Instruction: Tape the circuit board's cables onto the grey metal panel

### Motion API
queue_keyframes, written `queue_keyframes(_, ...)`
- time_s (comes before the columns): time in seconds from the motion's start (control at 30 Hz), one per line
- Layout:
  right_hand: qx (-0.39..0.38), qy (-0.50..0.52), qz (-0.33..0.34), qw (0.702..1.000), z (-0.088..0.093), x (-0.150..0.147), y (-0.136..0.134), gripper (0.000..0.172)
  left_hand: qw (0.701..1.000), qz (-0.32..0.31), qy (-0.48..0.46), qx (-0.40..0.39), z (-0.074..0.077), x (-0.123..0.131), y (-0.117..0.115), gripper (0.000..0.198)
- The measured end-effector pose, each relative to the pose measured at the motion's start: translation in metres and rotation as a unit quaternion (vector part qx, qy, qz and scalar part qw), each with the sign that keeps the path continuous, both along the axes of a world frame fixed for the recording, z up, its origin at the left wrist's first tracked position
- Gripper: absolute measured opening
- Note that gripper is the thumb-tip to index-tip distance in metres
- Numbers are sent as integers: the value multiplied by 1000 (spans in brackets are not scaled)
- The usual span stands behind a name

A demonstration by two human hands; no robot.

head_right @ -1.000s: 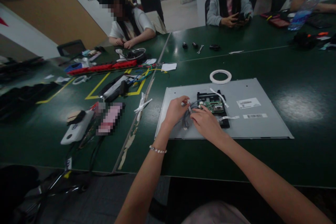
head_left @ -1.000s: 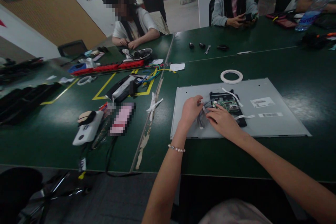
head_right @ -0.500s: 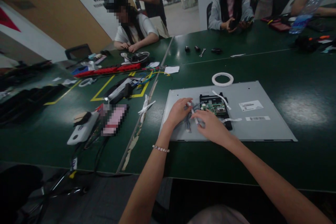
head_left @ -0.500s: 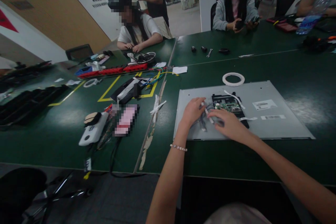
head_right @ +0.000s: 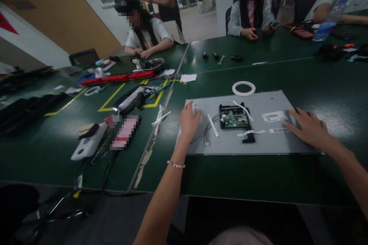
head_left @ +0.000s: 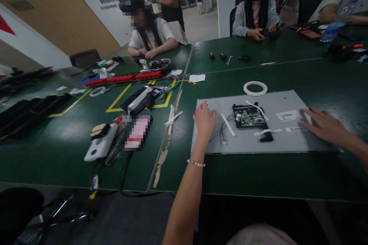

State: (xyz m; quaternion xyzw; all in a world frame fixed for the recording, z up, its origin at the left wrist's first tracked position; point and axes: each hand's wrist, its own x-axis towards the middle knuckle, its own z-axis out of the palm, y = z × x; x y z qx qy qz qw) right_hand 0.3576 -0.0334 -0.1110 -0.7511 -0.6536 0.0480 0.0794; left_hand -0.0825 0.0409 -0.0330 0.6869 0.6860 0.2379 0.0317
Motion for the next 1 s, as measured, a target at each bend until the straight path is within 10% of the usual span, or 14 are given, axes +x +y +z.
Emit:
queue_keyframes(0.13,13,-36,-7,999,-4,-9,8,69,997,60,6,-41,-2,1,-1,54)
queue_keyframes(0.43,28,147,93,984,47,-103,113,56,996,73,45,-33,-6,4,-3,59)
queue_keyframes(0.7,45,174,113,977,34,-159,211,70,995,69,75,-13,-14,4,-5,57)
queue_keyframes(1.0,89,153,149,973,5,-168,217,57,995,72,71,-24,-15,4,-4,58)
